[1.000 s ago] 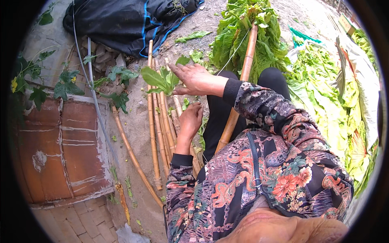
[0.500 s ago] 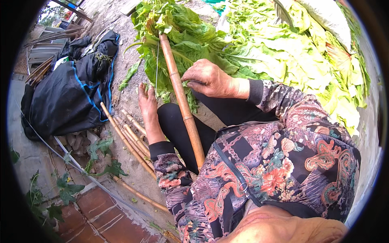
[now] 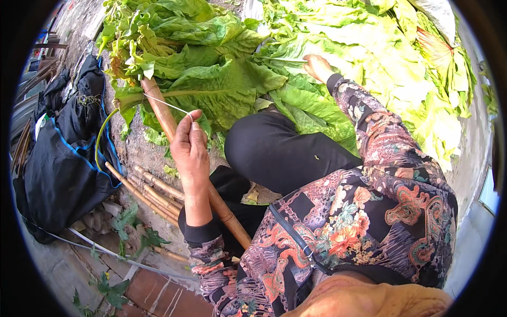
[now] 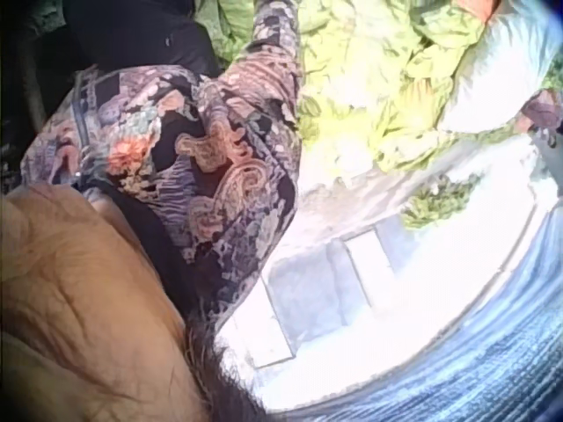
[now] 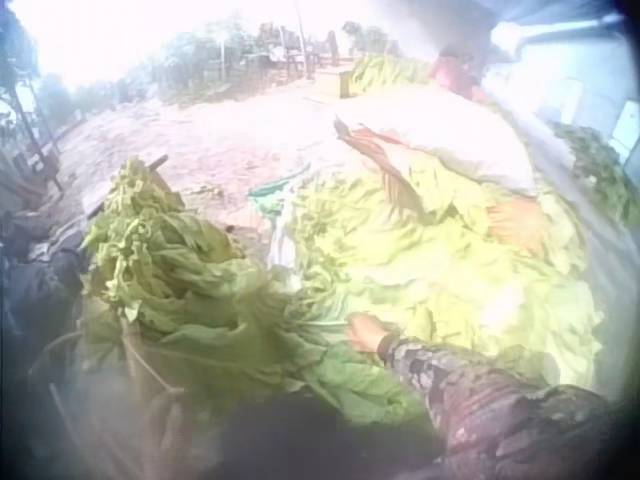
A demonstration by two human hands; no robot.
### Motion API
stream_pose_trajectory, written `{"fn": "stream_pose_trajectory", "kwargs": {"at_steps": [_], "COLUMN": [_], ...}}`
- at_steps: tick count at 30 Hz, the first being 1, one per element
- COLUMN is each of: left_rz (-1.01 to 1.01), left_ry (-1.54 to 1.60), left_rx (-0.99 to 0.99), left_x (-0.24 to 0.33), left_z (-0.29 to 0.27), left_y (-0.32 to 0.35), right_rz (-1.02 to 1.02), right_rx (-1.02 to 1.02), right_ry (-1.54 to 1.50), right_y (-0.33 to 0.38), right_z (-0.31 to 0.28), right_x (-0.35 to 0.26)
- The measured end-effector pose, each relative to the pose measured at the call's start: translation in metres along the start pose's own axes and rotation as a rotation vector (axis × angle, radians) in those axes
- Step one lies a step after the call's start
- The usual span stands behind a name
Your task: The person sits on the ground and strings large green tobacco leaves onto a bamboo pole using a thin string. They repeatedly pick up leaves, align them, and thread the string through the leaves to secure them to the pole.
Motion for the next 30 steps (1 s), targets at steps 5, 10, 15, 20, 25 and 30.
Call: {"fn": "stream_pose_trajectory", "kwargs": {"at_steps": [5, 10, 15, 20, 25, 30], "left_rz": [0.152, 0.133, 0.093, 0.098, 0.096, 0.081], "left_ry": [-0.661, -0.557, -0.562, -0.607, -0.466, -0.106], "left_rx": [0.173, 0.159, 0.163, 0.186, 0.155, 0.027], "left_x": [0.003, 0.001, 0.008, 0.008, -0.019, -0.045], "left_z": [0.008, 0.009, 0.014, 0.018, 0.008, -0.001], "left_y": [0.033, 0.042, 0.035, 0.025, -0.008, -0.053], "right_rz": [0.016, -0.073, -0.130, -0.034, -0.149, -0.257], "right_rx": [-0.206, -0.377, -0.130, -0.039, 0.105, 0.211], "right_ry": [0.488, 0.188, 0.525, 0.432, 0.010, -0.074], "right_y": [0.014, 0.100, 0.120, 0.093, 0.067, 0.081], "right_z": [0.031, 0.056, 0.100, 0.088, 0.017, -0.109], "right_x": [-0.029, -0.072, -0.058, -0.026, -0.043, -0.070]}}
Point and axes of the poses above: each hand's wrist, its own y-axis away from the middle knuckle, its own z-axis out of the palm, x = y × z, the point moved 1 cm from there along -y, towards the middle knuckle, and after that the axes turned 14 degrees about -z, right-handed, at the moved point
